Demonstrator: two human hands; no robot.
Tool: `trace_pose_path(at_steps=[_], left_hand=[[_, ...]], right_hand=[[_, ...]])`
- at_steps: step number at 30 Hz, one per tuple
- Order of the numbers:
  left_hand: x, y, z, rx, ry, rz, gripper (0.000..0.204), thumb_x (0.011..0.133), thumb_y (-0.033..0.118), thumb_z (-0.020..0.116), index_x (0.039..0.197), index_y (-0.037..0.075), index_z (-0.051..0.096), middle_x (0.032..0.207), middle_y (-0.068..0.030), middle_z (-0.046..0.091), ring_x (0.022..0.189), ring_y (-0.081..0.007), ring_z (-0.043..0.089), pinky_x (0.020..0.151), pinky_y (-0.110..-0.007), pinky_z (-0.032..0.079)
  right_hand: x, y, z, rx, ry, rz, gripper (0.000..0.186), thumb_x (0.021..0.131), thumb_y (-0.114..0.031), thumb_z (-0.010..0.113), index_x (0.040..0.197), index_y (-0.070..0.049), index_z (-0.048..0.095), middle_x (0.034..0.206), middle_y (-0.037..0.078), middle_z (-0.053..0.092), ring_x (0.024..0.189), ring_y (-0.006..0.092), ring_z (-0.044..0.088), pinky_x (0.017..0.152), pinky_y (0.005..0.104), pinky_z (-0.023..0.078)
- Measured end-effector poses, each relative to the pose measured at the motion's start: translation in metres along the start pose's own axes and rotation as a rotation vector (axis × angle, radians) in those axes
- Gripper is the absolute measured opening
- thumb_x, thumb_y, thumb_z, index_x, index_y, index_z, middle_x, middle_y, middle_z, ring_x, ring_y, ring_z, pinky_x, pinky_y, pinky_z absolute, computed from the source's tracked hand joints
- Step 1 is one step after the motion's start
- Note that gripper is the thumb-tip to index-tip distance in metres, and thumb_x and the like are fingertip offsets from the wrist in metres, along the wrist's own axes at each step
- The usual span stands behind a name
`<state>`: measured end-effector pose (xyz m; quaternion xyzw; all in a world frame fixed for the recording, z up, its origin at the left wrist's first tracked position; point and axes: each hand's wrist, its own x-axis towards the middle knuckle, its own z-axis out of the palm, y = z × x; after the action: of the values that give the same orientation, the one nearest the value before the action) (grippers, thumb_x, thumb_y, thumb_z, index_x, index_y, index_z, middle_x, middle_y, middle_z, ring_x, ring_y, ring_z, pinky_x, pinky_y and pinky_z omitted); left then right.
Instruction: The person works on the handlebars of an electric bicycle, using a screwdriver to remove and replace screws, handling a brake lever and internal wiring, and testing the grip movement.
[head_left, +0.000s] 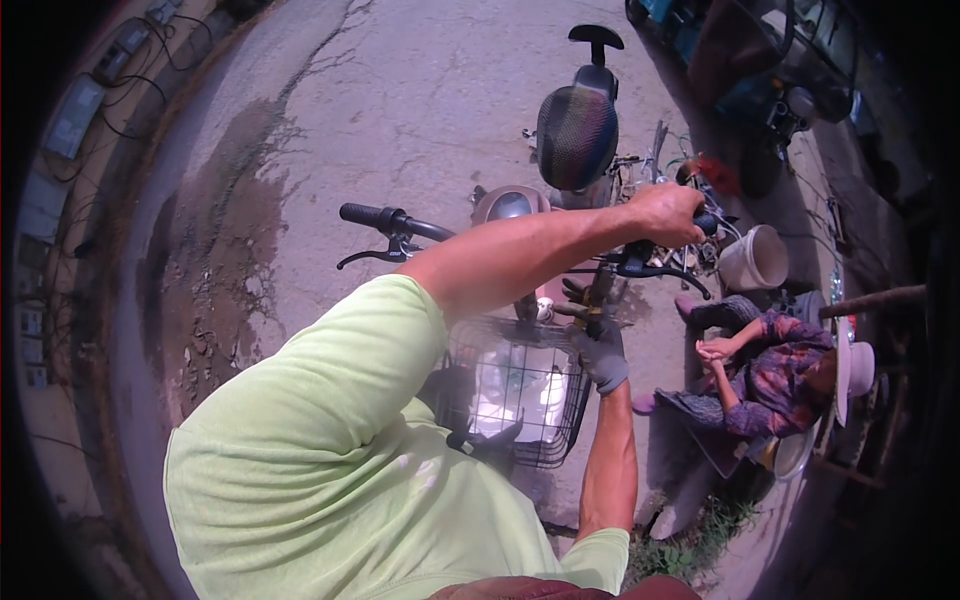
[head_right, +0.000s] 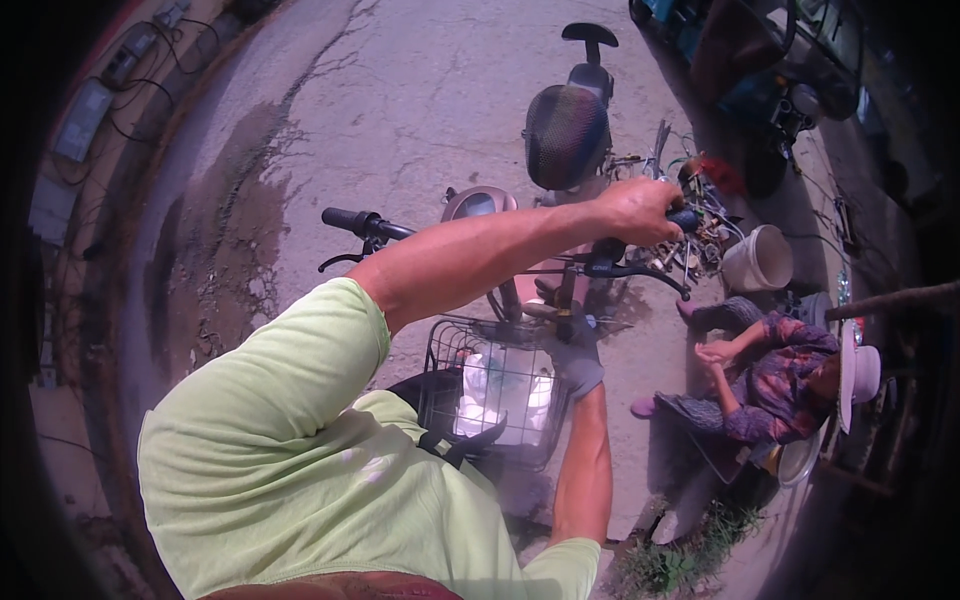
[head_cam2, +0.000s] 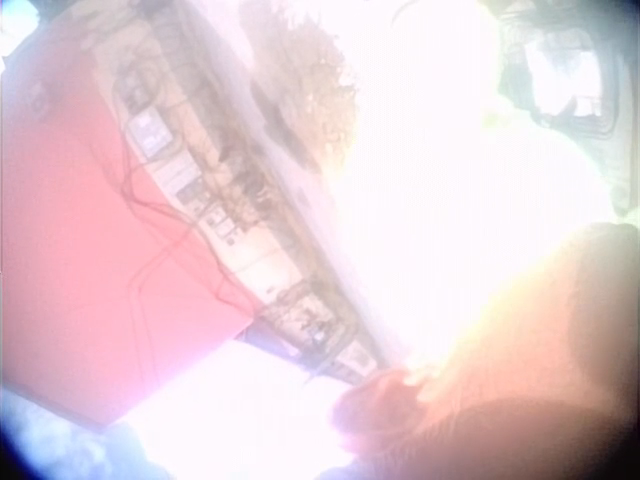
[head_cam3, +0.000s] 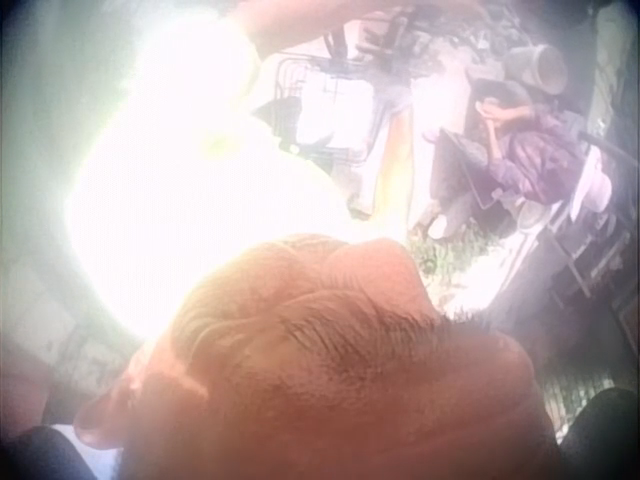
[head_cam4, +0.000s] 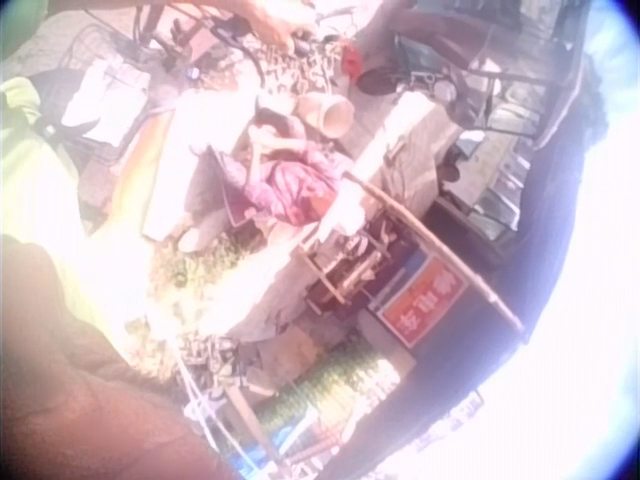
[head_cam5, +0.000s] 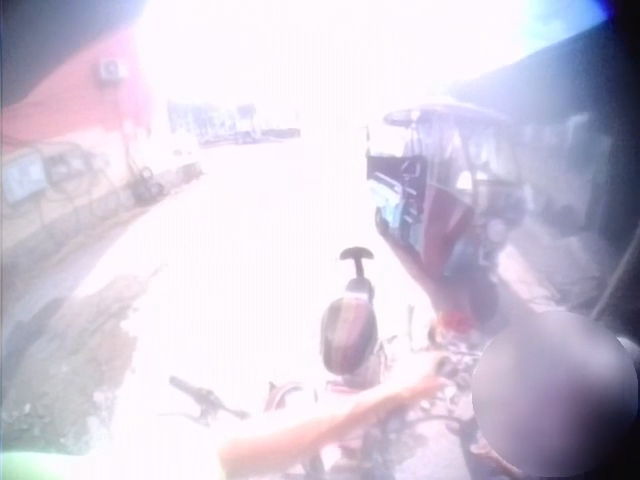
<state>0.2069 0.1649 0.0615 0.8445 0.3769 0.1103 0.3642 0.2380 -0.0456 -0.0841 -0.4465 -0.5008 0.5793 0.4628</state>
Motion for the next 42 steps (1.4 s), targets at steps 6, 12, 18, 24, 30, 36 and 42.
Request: trace_pose_path(at_steps=[6,12,18,24,30,36,42], left_hand=[[0.003,-0.002,0.001,-0.015,0.008,0.018,0.055,0.091,0.037,0.078,0.135,0.006,0.072,0.124,-0.0215,0.076,0.118,-0.0382,0.072,0.104,-0.047,0.056],[0.006,-0.005,0.008,-0.017,0.0,0.038,0.053,0.091,0.037,0.078,0.134,0.007,0.072,0.125,-0.0217,0.076,0.119,-0.0388,0.072,0.104,-0.048,0.056],[0.004,-0.002,0.003,-0.028,0.011,-0.009,0.049,0.09,0.036,0.078,0.131,0.008,0.074,0.122,-0.0216,0.077,0.116,-0.0385,0.073,0.102,-0.048,0.056],[0.006,-0.003,0.004,-0.02,0.036,-0.002,0.049,0.09,0.035,0.077,0.131,0.007,0.073,0.123,-0.0214,0.076,0.117,-0.0383,0.072,0.102,-0.048,0.056],[0.004,-0.002,0.001,-0.038,0.027,0.002,0.05,0.09,0.036,0.077,0.131,0.007,0.073,0.122,-0.0227,0.076,0.117,-0.0393,0.072,0.103,-0.048,0.056],[0.005,-0.001,-0.001,-0.017,0.028,0.007,0.052,0.09,0.036,0.077,0.132,0.005,0.073,0.123,-0.0238,0.076,0.118,-0.0401,0.071,0.104,-0.048,0.056],[0.009,-0.006,0.002,-0.045,0.039,0.009,0.053,0.09,0.035,0.078,0.132,0.004,0.073,0.123,-0.024,0.075,0.119,-0.0392,0.071,0.104,-0.048,0.055]], right_hand=[[-0.007,-0.006,-0.003,-0.092,0.018,-0.035,0.039,0.094,0.006,0.065,0.133,-0.001,0.068,0.123,0.009,0.077,0.107,0.0172,0.072,0.091,0.0288,0.056],[-0.024,-0.154,0.015,0.239,-0.012,0.594,0.054,0.112,-0.042,0.056,0.126,0.007,0.072,0.108,0.013,0.074,0.085,0.019,0.074,0.081,0.0324,0.062],[-0.028,-0.119,0.013,-0.087,-0.043,0.521,0.042,0.107,-0.031,0.064,0.123,0.006,0.072,0.113,0.014,0.076,0.091,0.0197,0.073,0.084,0.0309,0.058],[-0.004,-0.026,-0.002,0.127,0.024,0.163,0.061,0.093,0.007,0.066,0.151,-0.004,0.051,0.138,0.011,0.07,0.124,0.0188,0.068,0.104,0.0342,0.053],[0.015,0.018,-0.017,0.111,-0.002,0.023,0.067,0.089,0.011,0.06,0.153,-0.003,0.052,0.144,0.01,0.068,0.126,0.0186,0.068,0.103,0.031,0.051],[0.019,0.018,-0.012,0.111,0.012,0.029,0.059,0.088,0.01,0.06,0.146,-0.002,0.059,0.137,0.011,0.071,0.122,0.02,0.07,0.102,0.0316,0.052],[-0.015,-0.051,-0.003,-0.033,0.065,0.242,0.029,0.099,-0.006,0.066,0.126,0.002,0.07,0.106,0.008,0.078,0.092,0.015,0.072,0.084,0.0286,0.056]])
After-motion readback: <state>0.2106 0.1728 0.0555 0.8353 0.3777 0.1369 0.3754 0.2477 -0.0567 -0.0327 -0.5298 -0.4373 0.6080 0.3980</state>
